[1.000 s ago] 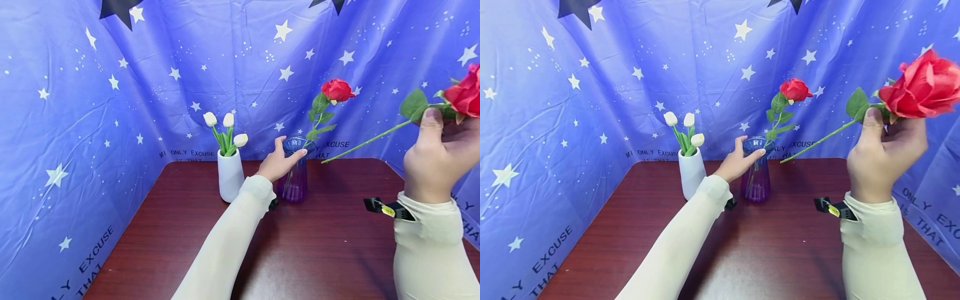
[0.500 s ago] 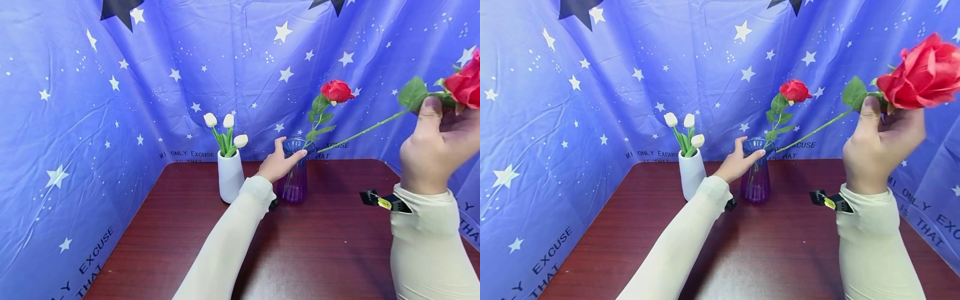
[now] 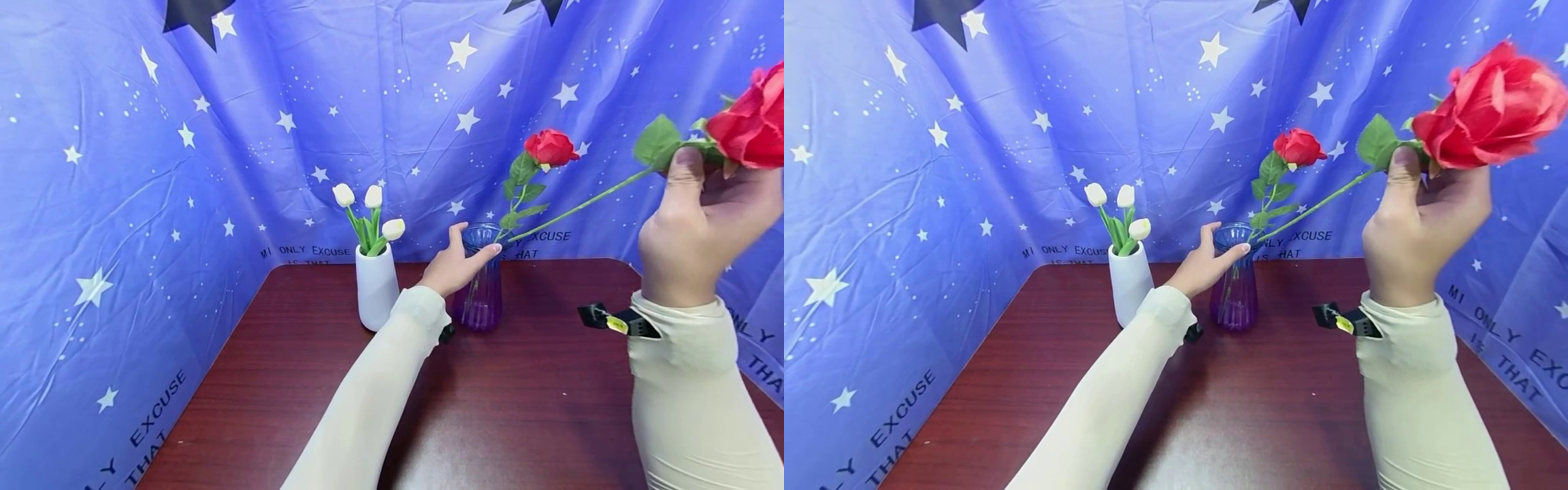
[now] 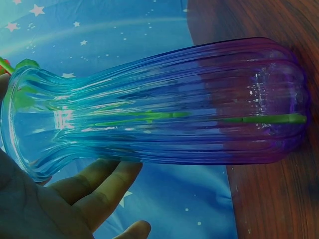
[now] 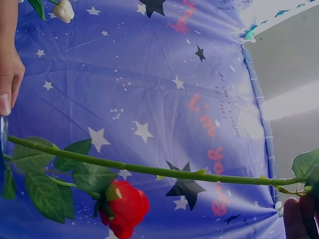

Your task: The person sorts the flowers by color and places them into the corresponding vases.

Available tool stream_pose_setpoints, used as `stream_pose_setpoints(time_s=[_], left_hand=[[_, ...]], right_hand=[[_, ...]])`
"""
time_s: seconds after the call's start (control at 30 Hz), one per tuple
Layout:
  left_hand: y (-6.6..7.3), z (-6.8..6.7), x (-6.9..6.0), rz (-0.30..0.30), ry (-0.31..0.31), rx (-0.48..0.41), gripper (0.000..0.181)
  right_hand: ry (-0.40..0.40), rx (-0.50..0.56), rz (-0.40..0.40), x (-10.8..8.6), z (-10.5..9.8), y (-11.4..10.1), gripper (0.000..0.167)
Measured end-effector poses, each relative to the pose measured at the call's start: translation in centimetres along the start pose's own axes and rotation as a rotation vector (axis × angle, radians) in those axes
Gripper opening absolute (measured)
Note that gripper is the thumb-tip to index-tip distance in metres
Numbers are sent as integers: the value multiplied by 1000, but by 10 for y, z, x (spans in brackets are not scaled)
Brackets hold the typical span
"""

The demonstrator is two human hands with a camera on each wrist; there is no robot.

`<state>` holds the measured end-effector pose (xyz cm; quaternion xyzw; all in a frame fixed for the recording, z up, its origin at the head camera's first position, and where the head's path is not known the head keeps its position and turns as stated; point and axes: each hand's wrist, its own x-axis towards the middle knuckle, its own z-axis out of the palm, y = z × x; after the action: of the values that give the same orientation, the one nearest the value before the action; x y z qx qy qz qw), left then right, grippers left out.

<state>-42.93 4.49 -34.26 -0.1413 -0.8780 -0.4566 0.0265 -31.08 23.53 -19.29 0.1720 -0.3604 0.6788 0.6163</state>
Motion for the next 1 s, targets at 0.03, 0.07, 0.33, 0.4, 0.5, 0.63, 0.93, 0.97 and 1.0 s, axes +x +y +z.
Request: stream_pose_setpoints(time_s=[0.03, 0.07, 0.33, 0.4, 0.5, 0.63, 0.93, 0.97, 1.0], left_hand=[[0, 0, 0, 0, -2, 0, 91], [0, 0, 0, -2, -3, 0, 91], [1, 0, -1, -5, -3, 7, 92], [1, 0, 0, -4, -1, 12, 92], [1, -1, 0, -5, 3, 18, 91], [1, -1, 1, -8, 3, 23, 92], [2, 0, 0, -18, 5, 26, 91], [2, 0, 0, -19, 4, 27, 91], [2, 0, 0, -18, 4, 28, 91]], right_hand=[[-10, -9, -3, -1, 0, 1, 25], [-20, -24, -5, -2, 0, 2, 25], [-71, -109, 1, -8, -2, 10, 26], [-84, -121, 1, -9, -3, 13, 25], [-112, -168, -5, -11, -3, 17, 21], [-137, -179, 12, -14, -5, 22, 20], [-239, -188, 71, -20, -11, 40, 27], [-251, -187, 78, -21, -12, 41, 28], [-258, -184, 88, -23, -11, 41, 29]])
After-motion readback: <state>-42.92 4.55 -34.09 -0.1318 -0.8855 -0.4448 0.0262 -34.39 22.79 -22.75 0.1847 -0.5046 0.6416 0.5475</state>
